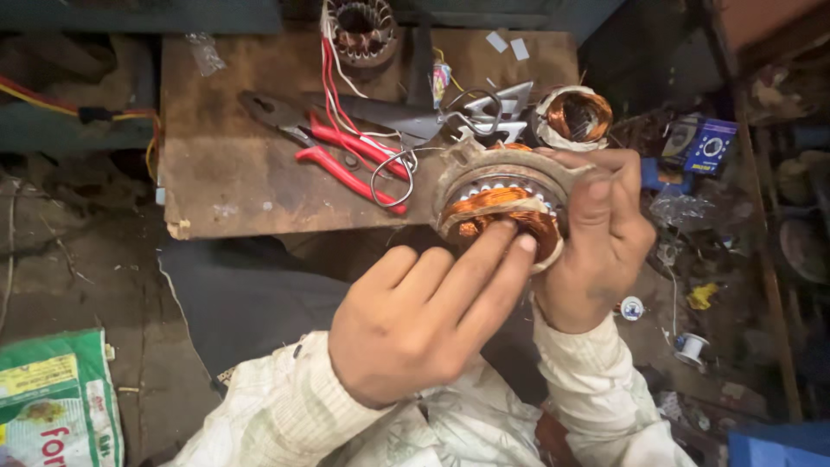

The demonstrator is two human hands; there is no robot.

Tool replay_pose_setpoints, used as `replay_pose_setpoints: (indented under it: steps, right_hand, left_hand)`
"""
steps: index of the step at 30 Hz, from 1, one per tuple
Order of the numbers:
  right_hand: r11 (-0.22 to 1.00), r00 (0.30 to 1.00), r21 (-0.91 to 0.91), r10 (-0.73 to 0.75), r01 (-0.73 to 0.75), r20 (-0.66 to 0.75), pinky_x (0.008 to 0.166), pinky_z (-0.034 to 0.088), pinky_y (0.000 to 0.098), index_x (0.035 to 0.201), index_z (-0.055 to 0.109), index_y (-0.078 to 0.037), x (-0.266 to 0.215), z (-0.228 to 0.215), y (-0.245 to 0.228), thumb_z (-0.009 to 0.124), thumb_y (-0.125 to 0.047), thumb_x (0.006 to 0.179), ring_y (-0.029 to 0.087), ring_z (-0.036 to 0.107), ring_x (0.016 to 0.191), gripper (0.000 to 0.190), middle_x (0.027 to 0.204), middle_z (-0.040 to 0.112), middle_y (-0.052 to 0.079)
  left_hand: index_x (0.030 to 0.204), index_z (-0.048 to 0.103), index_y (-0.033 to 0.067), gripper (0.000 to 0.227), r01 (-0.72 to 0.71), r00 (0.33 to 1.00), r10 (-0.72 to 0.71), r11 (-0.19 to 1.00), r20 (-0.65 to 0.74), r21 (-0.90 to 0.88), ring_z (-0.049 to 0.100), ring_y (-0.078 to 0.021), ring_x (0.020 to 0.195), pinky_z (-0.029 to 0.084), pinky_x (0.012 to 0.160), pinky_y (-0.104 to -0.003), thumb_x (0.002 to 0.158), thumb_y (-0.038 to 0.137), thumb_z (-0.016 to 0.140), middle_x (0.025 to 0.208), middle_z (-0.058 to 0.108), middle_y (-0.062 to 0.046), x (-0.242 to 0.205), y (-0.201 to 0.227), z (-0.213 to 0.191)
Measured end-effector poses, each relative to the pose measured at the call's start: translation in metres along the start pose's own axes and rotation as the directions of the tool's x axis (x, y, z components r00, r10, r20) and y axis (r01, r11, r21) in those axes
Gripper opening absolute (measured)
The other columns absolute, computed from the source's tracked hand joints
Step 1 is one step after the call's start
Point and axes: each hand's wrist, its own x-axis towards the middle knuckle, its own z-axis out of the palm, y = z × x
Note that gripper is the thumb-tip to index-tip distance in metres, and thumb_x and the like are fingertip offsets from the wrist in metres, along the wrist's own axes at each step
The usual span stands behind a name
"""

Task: The person removes copper wire from a motor stator by hand and with shears. They pull out tangled wire bundles, cut binding strings, and continue extracting wire from the stator slots.

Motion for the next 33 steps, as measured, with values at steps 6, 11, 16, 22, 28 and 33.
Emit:
replay_pose_setpoints:
  steps: [6,11,16,22,28,33]
  right_hand:
    - [0.947,0.987,-0.278,-0.152,0.159,0.046,0.099,0.048,0.0274,0.117,0.073,0.007,-0.009,-0.012,0.008,0.055,-0.035,0.120,0.016,0.058,0.108,0.045,0.115,0.058,0.008]
    - [0.922,0.978,-0.326,-0.196,0.210,0.075,0.098,0.048,0.0262,0.120,0.074,0.004,-0.016,-0.015,0.007,0.058,-0.032,0.118,0.015,0.056,0.107,0.039,0.115,0.057,0.007]
    - [0.901,0.973,-0.372,-0.231,0.223,0.022,0.099,0.049,0.0268,0.119,0.073,0.003,-0.025,-0.014,0.003,0.058,-0.029,0.118,0.016,0.058,0.108,0.036,0.116,0.058,0.008]
    - [0.911,0.976,-0.357,-0.218,0.207,0.010,0.097,0.049,0.0265,0.114,0.072,0.005,-0.019,-0.019,0.003,0.059,-0.026,0.118,0.016,0.058,0.106,0.034,0.113,0.059,0.008]
    - [0.955,0.992,-0.272,-0.123,0.120,0.008,0.095,0.047,0.0254,0.113,0.073,0.006,-0.014,-0.022,0.001,0.059,-0.025,0.117,0.015,0.057,0.104,0.034,0.111,0.057,0.007]
    - [0.959,0.996,-0.266,-0.087,0.094,0.037,0.092,0.047,0.0245,0.117,0.073,0.005,-0.011,-0.020,-0.005,0.058,-0.024,0.116,0.014,0.058,0.101,0.033,0.110,0.057,0.006]
  left_hand:
    - [0.120,0.067,0.0009,0.031,0.128,0.991,-0.133,0.976,0.017,0.178,0.061,-0.0180,0.075,0.045,0.066,-0.031,0.094,0.017,0.063,0.108,0.069,-0.012,0.020,0.021,0.005]
    - [0.111,0.067,-0.0002,0.017,0.048,0.996,-0.033,0.981,-0.083,0.190,0.062,-0.0191,0.073,0.044,0.064,-0.031,0.098,0.012,0.067,0.098,0.068,-0.012,0.014,0.016,0.009]
    - [0.105,0.065,-0.0032,0.017,-0.054,0.976,0.066,0.997,-0.207,0.063,0.062,-0.0192,0.068,0.045,0.061,-0.031,0.094,0.006,0.073,0.103,0.071,-0.023,0.001,0.009,0.013]
    - [0.097,0.057,0.0027,0.028,0.117,0.918,-0.272,0.881,-0.288,-0.458,0.064,-0.0195,0.069,0.049,0.064,-0.032,0.089,-0.004,0.083,0.113,0.074,-0.017,-0.012,0.019,0.019]
    - [0.098,0.051,0.0049,0.031,0.170,0.871,-0.479,0.507,-0.112,-0.845,0.065,-0.0145,0.071,0.054,0.060,-0.026,0.089,-0.014,0.075,0.107,0.077,-0.017,-0.047,0.009,0.027]
    - [0.106,0.050,0.0033,0.029,0.197,0.798,-0.577,-0.017,0.171,-0.980,0.073,-0.0152,0.082,0.061,0.066,-0.028,0.094,-0.015,0.069,0.101,0.073,-0.022,-0.069,-0.006,0.040]
